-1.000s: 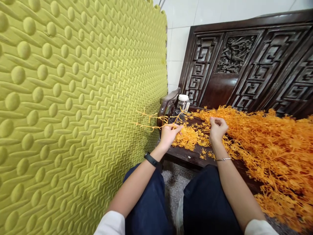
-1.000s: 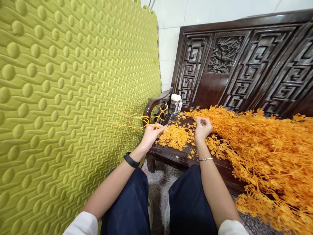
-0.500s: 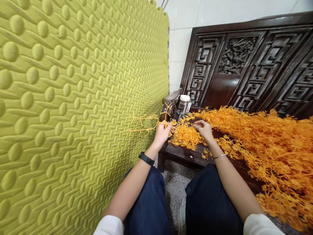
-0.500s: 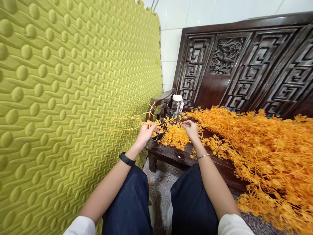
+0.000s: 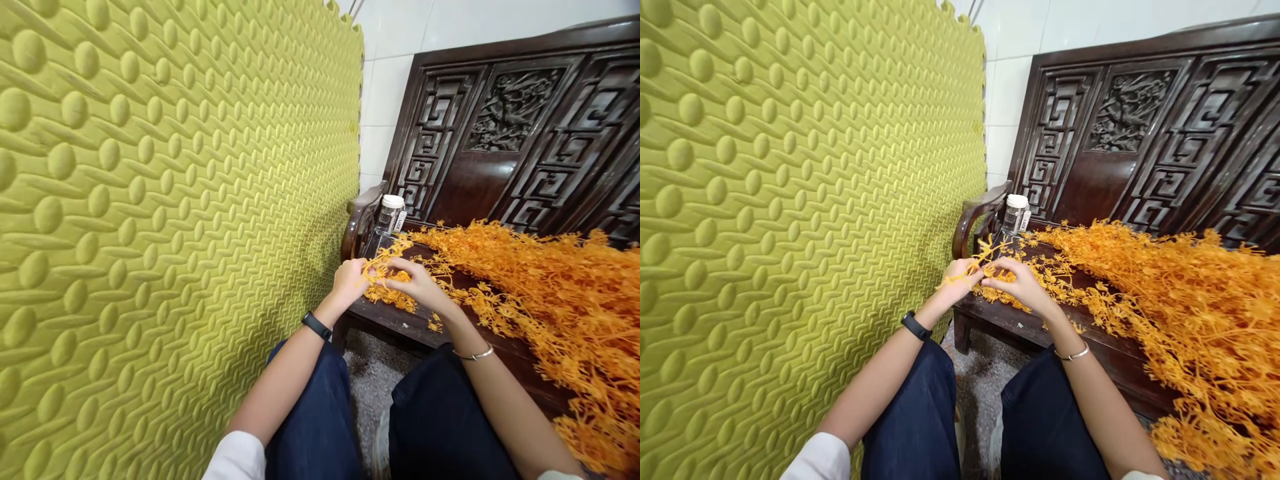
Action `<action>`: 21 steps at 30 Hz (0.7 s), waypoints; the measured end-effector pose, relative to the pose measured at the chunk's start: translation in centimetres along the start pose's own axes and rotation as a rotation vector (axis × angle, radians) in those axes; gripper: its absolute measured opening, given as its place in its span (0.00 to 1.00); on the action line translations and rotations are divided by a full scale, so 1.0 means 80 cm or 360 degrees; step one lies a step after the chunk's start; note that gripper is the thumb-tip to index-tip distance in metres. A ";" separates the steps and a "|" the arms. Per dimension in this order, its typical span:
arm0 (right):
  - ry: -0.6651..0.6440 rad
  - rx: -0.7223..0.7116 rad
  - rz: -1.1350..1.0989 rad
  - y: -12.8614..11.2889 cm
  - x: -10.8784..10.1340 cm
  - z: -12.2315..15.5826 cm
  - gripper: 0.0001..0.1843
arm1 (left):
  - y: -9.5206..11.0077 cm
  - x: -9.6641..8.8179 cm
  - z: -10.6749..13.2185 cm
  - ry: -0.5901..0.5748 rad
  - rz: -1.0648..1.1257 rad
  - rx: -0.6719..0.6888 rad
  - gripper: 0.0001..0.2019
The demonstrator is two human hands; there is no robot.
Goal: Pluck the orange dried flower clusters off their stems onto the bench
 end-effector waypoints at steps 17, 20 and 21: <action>0.0372 0.0317 -0.0948 0.065 -0.011 0.006 0.21 | 0.012 0.038 -0.008 -0.0335 0.0554 0.0188 0.10; 0.0460 0.0332 -0.0882 0.072 -0.016 0.008 0.20 | 0.016 0.034 -0.006 -0.0346 0.0495 0.0205 0.14; 0.0532 0.0329 -0.0864 0.074 -0.018 0.009 0.20 | 0.015 0.033 -0.006 -0.0345 0.0517 0.0183 0.15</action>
Point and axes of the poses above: each hand's wrist, its own z-axis away from the middle knuckle, its own x-axis out of the palm, y = z × x, the point moved 10 cm from there along -z, towards the middle knuckle, and after that the axes turned 15 degrees about -y, right-handed, at the moved point
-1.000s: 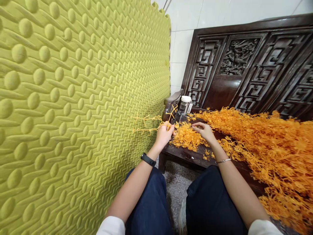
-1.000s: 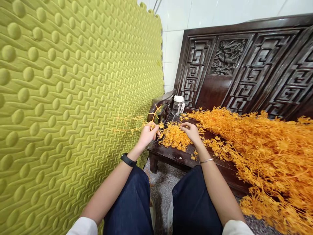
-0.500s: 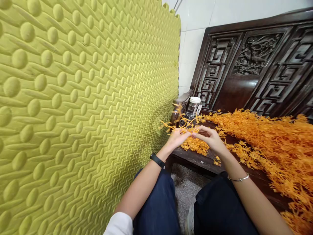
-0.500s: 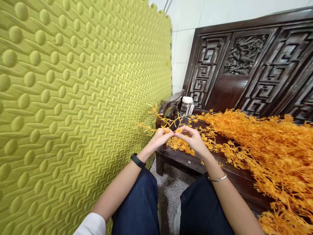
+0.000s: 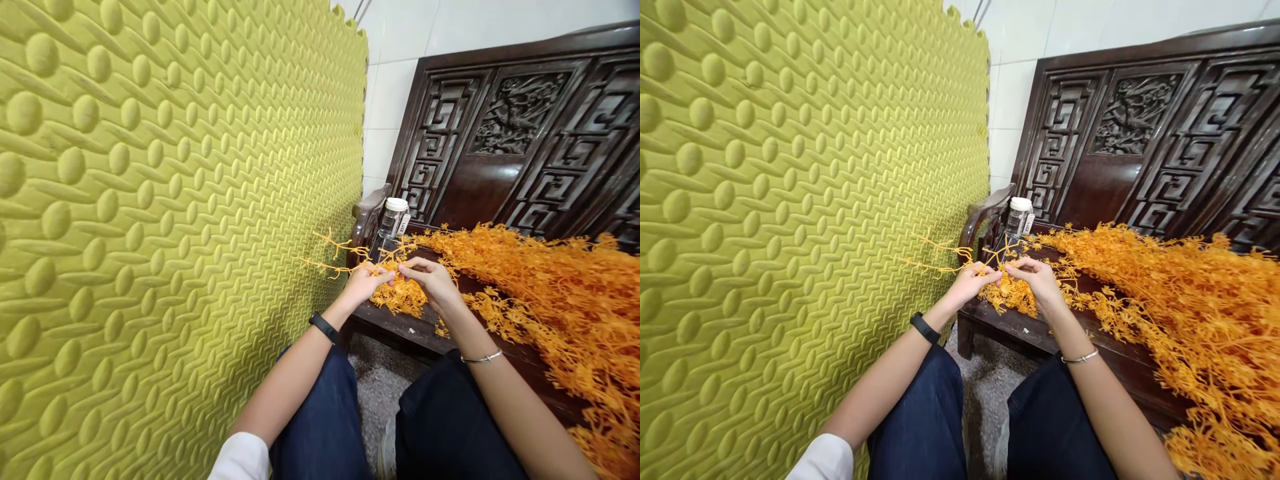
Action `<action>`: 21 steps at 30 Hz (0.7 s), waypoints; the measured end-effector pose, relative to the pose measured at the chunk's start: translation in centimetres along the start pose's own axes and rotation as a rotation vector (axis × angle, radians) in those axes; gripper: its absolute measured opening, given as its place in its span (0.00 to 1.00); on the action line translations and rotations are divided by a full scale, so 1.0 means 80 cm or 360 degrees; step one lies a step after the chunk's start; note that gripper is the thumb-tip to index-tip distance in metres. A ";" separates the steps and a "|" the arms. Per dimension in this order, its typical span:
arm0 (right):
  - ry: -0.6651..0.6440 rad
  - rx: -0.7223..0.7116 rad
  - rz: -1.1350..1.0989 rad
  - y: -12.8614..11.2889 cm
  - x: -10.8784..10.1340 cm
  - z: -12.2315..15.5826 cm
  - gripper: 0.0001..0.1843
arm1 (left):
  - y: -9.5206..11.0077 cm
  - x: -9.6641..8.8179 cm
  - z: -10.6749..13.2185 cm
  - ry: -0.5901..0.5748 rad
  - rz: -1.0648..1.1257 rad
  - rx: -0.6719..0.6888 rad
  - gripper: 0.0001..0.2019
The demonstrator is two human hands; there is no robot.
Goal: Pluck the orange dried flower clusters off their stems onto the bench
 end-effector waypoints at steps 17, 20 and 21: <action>0.0727 -0.0278 -0.0194 -0.001 -0.016 0.001 0.08 | -0.016 0.000 -0.013 0.0378 0.0562 -0.0167 0.12; 0.0777 -0.0324 -0.0216 -0.001 -0.023 0.001 0.08 | -0.015 0.003 -0.016 0.0387 0.0592 -0.0153 0.12; 0.0786 -0.0335 -0.0233 -0.001 -0.024 0.000 0.08 | -0.016 0.004 -0.018 0.0389 0.0611 -0.0153 0.12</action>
Point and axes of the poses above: each hand's wrist, its own z-axis away from the middle knuckle, its own x-axis out of the palm, y = z × x, the point moved 10 cm from there along -z, towards the middle knuckle, and after that the axes turned 15 degrees about -y, right-handed, at the moved point
